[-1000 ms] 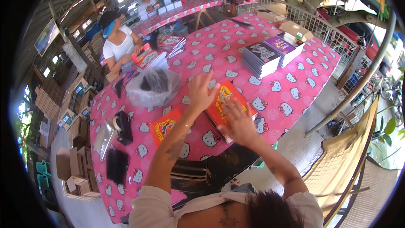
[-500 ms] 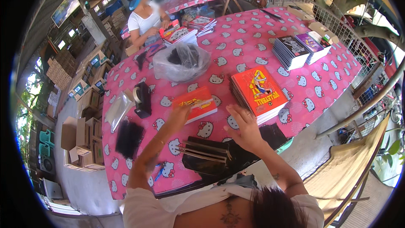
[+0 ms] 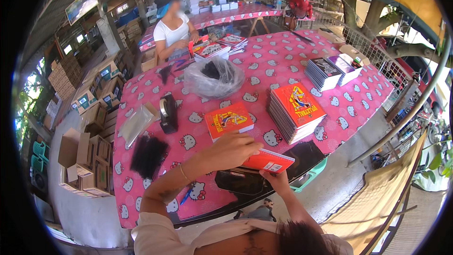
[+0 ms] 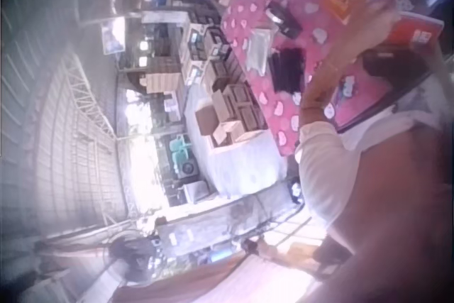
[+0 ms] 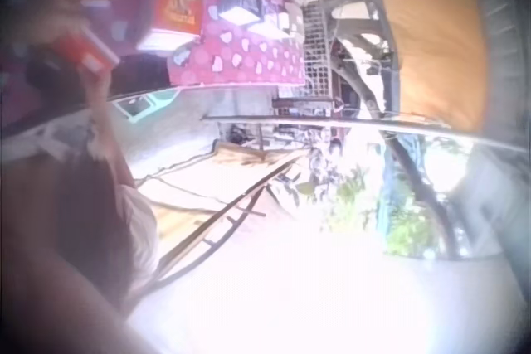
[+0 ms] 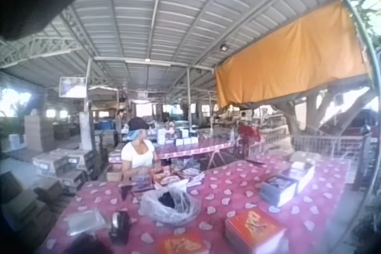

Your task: The person places staples into small red booklets and سپس stacks the finished booklets onto a pile on the table.

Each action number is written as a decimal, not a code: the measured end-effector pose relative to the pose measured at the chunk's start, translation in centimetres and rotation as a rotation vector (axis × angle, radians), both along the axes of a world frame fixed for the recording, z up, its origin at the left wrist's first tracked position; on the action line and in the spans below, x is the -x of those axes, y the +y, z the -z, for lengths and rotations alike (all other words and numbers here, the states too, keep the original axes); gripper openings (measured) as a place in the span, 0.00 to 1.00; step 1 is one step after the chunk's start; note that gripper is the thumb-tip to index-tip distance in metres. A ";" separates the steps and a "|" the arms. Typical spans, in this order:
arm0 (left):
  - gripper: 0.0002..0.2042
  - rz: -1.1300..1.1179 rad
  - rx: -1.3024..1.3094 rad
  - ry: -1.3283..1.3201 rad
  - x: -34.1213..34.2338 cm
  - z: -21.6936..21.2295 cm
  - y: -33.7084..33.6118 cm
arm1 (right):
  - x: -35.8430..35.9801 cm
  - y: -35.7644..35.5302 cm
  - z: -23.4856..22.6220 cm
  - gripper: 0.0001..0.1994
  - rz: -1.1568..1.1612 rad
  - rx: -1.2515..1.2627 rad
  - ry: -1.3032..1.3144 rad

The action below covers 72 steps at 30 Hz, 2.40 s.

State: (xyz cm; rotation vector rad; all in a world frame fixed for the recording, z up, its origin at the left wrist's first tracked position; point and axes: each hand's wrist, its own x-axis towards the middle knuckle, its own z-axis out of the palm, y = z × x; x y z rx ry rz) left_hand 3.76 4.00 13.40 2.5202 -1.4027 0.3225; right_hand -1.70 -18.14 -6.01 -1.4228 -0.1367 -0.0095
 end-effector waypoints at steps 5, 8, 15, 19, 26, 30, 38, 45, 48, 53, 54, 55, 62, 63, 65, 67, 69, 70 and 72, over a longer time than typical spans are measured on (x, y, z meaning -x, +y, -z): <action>0.13 0.043 -0.036 -0.053 1.4 -0.8 -0.2 | 0.1 -0.1 -0.5 0.17 -0.038 0.165 -0.091; 0.16 0.040 -0.097 -0.074 2.0 -0.5 -0.8 | 0.1 -0.8 0.0 0.21 -0.096 0.095 0.016; 0.19 -0.214 0.006 -0.398 3.5 9.0 3.5 | 0.4 1.3 -0.3 0.35 -0.010 0.105 -0.135; 0.20 -0.472 0.178 -0.423 7.5 11.9 3.9 | 1.1 3.5 1.3 0.36 0.073 0.107 -0.155; 0.21 -0.967 0.849 0.603 6.8 22.1 8.5 | -2.1 0.1 3.2 0.32 0.029 0.175 -0.142; 0.06 -1.529 0.166 -0.223 4.1 23.0 25.3 | -3.0 -1.0 3.2 0.34 -0.058 0.079 -0.087; 0.13 -1.334 0.265 0.012 4.6 23.0 26.6 | -1.6 0.6 -5.9 0.34 0.291 0.368 -0.564; 0.10 -1.234 0.019 -0.253 6.6 25.9 20.8 | -1.8 9.3 -7.6 0.18 0.020 0.991 -0.934; 0.10 -1.254 0.271 -0.060 6.2 23.2 21.0 | -3.1 10.0 -5.7 0.10 -0.149 0.992 -0.659; 0.07 -1.168 0.469 0.026 6.4 18.9 18.1 | -3.3 10.6 -6.2 0.06 -0.047 0.917 -0.773; 0.08 -1.004 0.470 -0.041 6.6 17.2 15.5 | -3.4 10.3 -6.2 0.06 -0.036 0.923 -0.764; 0.09 -0.845 0.470 -0.107 7.2 15.3 12.5 | -3.3 10.2 -6.1 0.06 -0.054 0.917 -0.740; 0.10 -0.726 0.830 0.164 8.5 14.4 6.4 | -3.3 10.5 -6.2 0.06 -0.066 0.892 -0.751; 0.09 -0.728 0.897 0.160 8.3 14.3 6.2 | -3.3 10.5 -6.1 0.06 -0.060 0.895 -0.749; 0.08 -0.727 0.861 0.182 8.5 13.9 6.1 | -3.4 10.4 -6.1 0.06 -0.060 0.911 -0.739; 0.08 -0.726 0.825 0.202 8.5 13.8 6.0 | -3.5 10.4 -6.2 0.06 -0.057 0.904 -0.727; 0.09 -0.754 0.833 0.274 8.2 14.4 6.1 | -3.4 10.5 -6.2 0.06 -0.065 0.894 -0.723; 0.09 -0.754 0.835 0.272 8.0 14.7 6.2 | -3.4 10.6 -6.2 0.06 -0.062 0.896 -0.725; 0.10 -0.840 0.834 0.304 7.7 15.3 6.4 | -3.3 10.6 -6.3 0.06 -0.061 0.899 -0.726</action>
